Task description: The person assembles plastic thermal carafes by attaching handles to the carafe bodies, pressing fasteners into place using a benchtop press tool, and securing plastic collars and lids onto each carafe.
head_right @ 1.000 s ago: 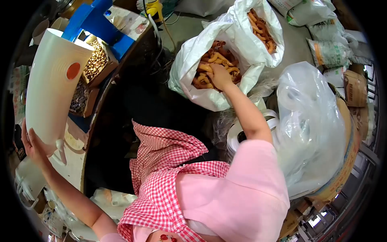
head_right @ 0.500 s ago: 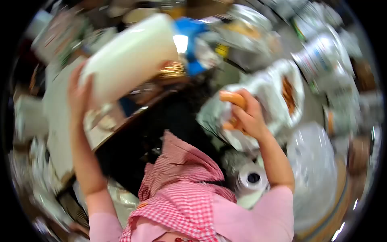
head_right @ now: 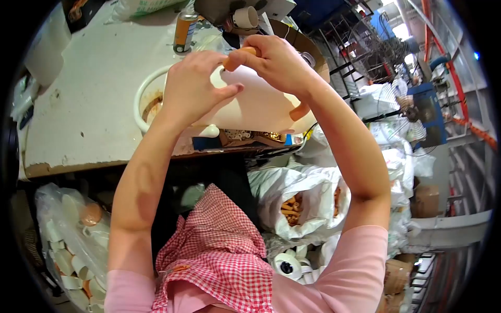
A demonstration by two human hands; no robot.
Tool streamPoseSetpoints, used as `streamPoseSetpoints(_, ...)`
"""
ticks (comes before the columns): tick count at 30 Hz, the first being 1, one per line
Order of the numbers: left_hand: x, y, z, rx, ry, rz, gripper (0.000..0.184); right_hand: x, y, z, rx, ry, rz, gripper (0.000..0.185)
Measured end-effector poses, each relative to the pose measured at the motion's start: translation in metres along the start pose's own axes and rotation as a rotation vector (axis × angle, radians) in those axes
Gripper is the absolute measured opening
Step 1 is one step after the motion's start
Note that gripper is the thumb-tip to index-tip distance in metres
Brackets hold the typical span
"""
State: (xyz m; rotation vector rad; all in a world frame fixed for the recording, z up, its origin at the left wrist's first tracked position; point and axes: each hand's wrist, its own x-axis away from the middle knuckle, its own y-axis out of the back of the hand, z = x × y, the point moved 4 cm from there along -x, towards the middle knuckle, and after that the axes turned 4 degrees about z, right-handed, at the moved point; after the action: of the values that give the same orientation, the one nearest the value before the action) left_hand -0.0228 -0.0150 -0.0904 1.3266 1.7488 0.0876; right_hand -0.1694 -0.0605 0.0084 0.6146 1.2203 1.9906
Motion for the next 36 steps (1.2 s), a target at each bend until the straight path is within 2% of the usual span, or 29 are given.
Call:
streamPoseSetpoints(2,0.001,0.001,-0.001,-0.011,0.023,0.059,0.054,-0.01,-0.008,-0.001,-0.018,-0.028,0.085,0.034)
streamPoseSetpoints(4,0.002,0.001,0.002,0.022,0.082,0.036,0.053,-0.013,-0.011,-0.01,-0.173,-0.143,0.119,0.033)
streamPoseSetpoints(6,0.001,-0.002,0.003,0.007,0.103,0.13,0.053,-0.013,-0.013,-0.014,-0.18,-0.177,0.145,0.033)
streamPoseSetpoints(8,0.003,-0.005,0.006,0.009,0.108,0.107,0.052,-0.015,-0.013,-0.024,-0.298,-0.234,0.149,0.033)
streamPoseSetpoints(13,0.002,-0.003,0.005,-0.039,0.124,0.152,0.05,-0.016,-0.013,-0.022,-0.255,-0.207,0.193,0.034)
streamPoseSetpoints(19,0.001,0.002,0.002,-0.007,0.131,0.218,0.052,-0.015,-0.013,-0.008,-0.086,-0.158,0.115,0.034)
streamPoseSetpoints(21,0.002,0.003,0.001,-0.008,0.117,0.183,0.055,-0.013,-0.013,0.002,0.132,-0.004,0.058,0.033)
streamPoseSetpoints(22,0.002,0.0,0.0,-0.012,0.097,0.194,0.055,-0.011,-0.013,0.008,0.125,-0.013,0.038,0.033)
streamPoseSetpoints(24,0.002,0.0,0.002,-0.021,0.073,0.097,0.057,-0.011,-0.012,0.026,0.396,0.112,0.004,0.034)
streamPoseSetpoints(25,0.001,-0.002,0.003,-0.028,0.056,0.103,0.057,-0.013,-0.012,0.024,0.524,0.101,0.008,0.038)
streamPoseSetpoints(27,0.002,-0.003,0.005,0.074,0.035,0.063,0.057,-0.014,-0.012,0.023,0.486,0.104,-0.005,0.04)
streamPoseSetpoints(34,0.0,-0.004,0.004,0.042,-0.047,-0.011,0.058,-0.016,-0.013,0.007,0.41,0.093,0.013,0.048)
streamPoseSetpoints(36,0.0,-0.003,0.004,0.037,-0.052,-0.039,0.058,-0.017,-0.013,0.012,0.482,0.141,0.002,0.047)
